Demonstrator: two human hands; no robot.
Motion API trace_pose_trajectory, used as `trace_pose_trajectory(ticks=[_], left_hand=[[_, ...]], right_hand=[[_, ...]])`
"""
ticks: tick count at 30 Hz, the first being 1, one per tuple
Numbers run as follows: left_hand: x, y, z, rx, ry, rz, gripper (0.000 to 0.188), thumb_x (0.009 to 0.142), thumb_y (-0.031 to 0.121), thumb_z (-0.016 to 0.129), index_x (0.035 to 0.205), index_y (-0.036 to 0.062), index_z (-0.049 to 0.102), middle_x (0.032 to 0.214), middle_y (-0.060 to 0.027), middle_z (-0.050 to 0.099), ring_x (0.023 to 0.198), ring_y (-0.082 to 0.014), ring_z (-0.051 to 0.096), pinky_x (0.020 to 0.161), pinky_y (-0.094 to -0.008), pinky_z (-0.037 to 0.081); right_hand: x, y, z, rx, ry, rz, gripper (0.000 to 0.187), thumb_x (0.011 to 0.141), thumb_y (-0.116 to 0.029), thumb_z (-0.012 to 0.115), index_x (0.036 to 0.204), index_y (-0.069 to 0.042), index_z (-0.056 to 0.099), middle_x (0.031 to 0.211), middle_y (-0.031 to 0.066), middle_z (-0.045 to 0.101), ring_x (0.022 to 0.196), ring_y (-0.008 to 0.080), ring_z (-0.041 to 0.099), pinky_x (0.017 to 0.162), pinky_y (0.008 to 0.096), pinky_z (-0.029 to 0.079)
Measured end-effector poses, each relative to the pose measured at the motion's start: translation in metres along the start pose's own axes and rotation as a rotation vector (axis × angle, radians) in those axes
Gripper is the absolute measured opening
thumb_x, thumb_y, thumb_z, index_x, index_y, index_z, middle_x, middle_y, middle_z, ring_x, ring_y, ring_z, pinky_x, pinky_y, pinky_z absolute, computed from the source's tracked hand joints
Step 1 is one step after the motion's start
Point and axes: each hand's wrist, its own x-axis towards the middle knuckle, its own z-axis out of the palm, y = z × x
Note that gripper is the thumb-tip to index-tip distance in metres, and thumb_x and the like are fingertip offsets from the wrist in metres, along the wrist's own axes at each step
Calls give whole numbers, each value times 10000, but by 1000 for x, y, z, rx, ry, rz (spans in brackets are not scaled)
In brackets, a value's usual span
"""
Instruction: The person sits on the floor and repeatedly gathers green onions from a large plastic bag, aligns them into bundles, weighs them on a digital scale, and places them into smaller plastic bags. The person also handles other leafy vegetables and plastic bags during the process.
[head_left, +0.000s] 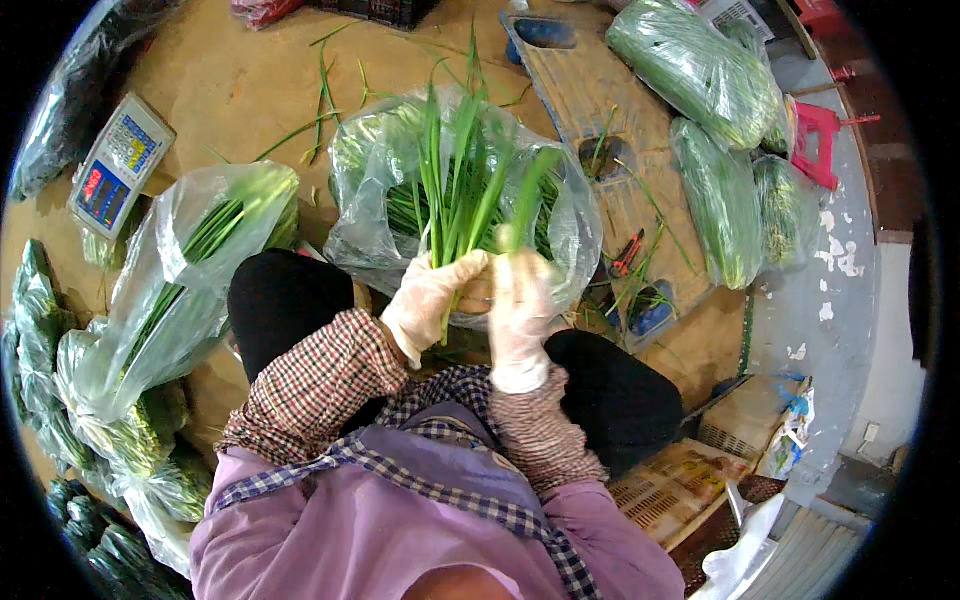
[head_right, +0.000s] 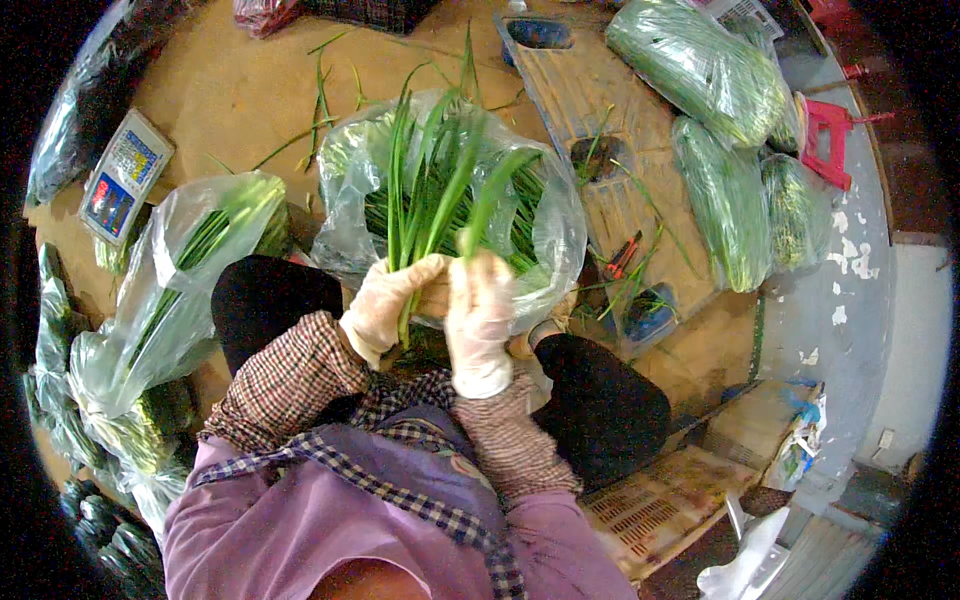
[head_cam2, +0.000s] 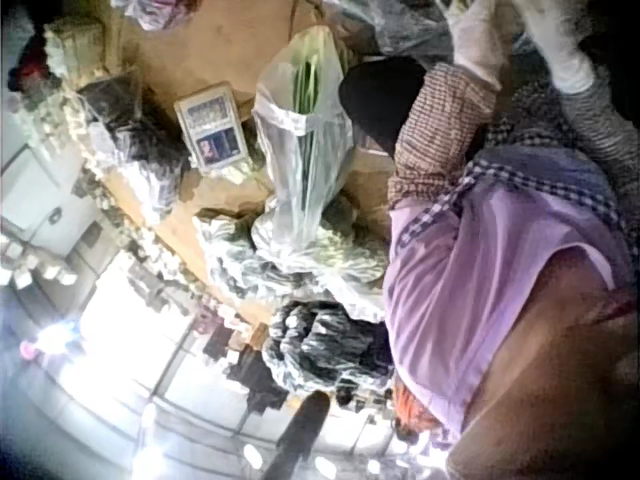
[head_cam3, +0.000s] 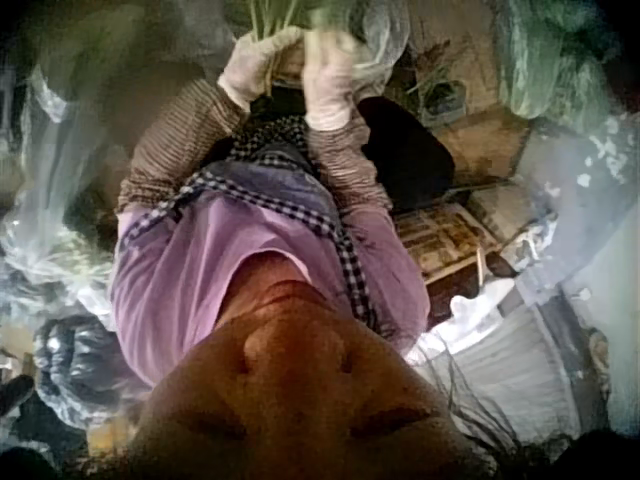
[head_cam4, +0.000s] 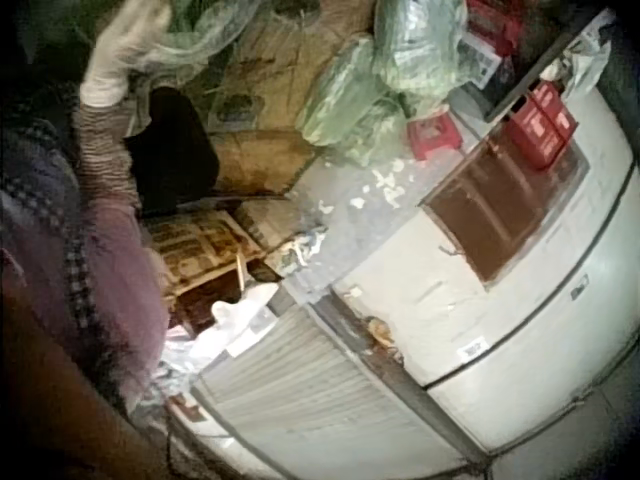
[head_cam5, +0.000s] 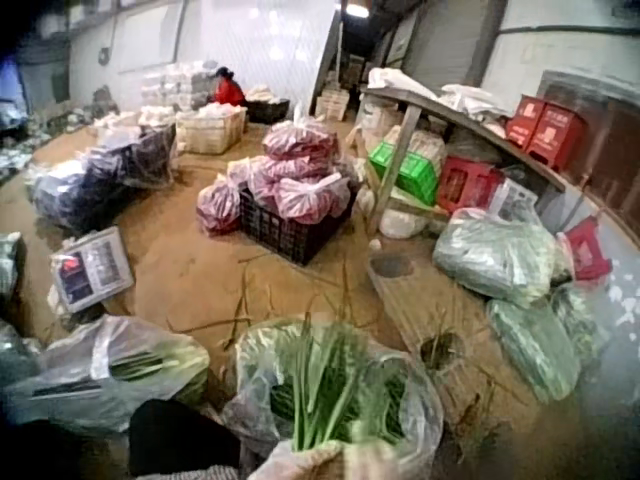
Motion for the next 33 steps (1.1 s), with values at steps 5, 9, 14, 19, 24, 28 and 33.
trace_pose_trajectory(ticks=[5,9,14,19,24,28,33], left_hand=[[-22,-26,-10,-123,189,277,219,809,177,601,967,28,580,882,-39,613,766,-126,568,701,-252,457],[-28,-28,-23,433,253,-148,201,855,223,498,834,39,576,793,-120,577,737,-212,550,708,-304,447],[-24,-84,-38,1200,218,296,304,861,298,417,836,24,545,862,-152,533,791,-224,527,652,-315,446],[-185,107,-50,1649,1003,914,274,576,155,617,826,57,563,829,-157,528,826,-335,529,734,-460,421],[-307,153,-238,1257,2328,376,916,644,369,701,1312,-15,206,1231,-238,386,1151,-342,375,966,-464,268],[-349,157,-329,667,1455,440,644,715,355,660,1159,-45,417,1063,-204,534,978,-281,535,864,-411,391],[-351,142,-302,-323,411,994,296,883,181,456,1125,12,468,464,80,331,376,-37,303,365,-188,270]], right_hand=[[-35,-5,24,-254,-157,-345,281,862,-126,470,1089,37,498,961,211,550,872,336,520,746,383,421],[-27,-5,-10,753,-753,1017,456,858,-481,372,1068,-104,520,869,8,560,789,146,519,716,282,396],[-29,-24,23,910,-535,991,377,798,-256,563,1019,49,536,895,160,621,840,251,584,803,353,443],[23,-59,10,1074,-428,926,365,812,-166,526,1065,93,478,590,-58,447,478,40,423,449,166,389],[12,-189,78,848,-913,596,244,785,-113,575,991,17,587,594,-52,442,488,68,436,432,206,365],[-57,-269,171,506,-1103,-434,249,768,-166,593,971,-36,529,658,37,490,533,148,491,494,294,425],[-120,-301,241,21,-865,-1469,486,655,-152,607,1081,34,464,766,117,536,617,233,561,528,340,448]])
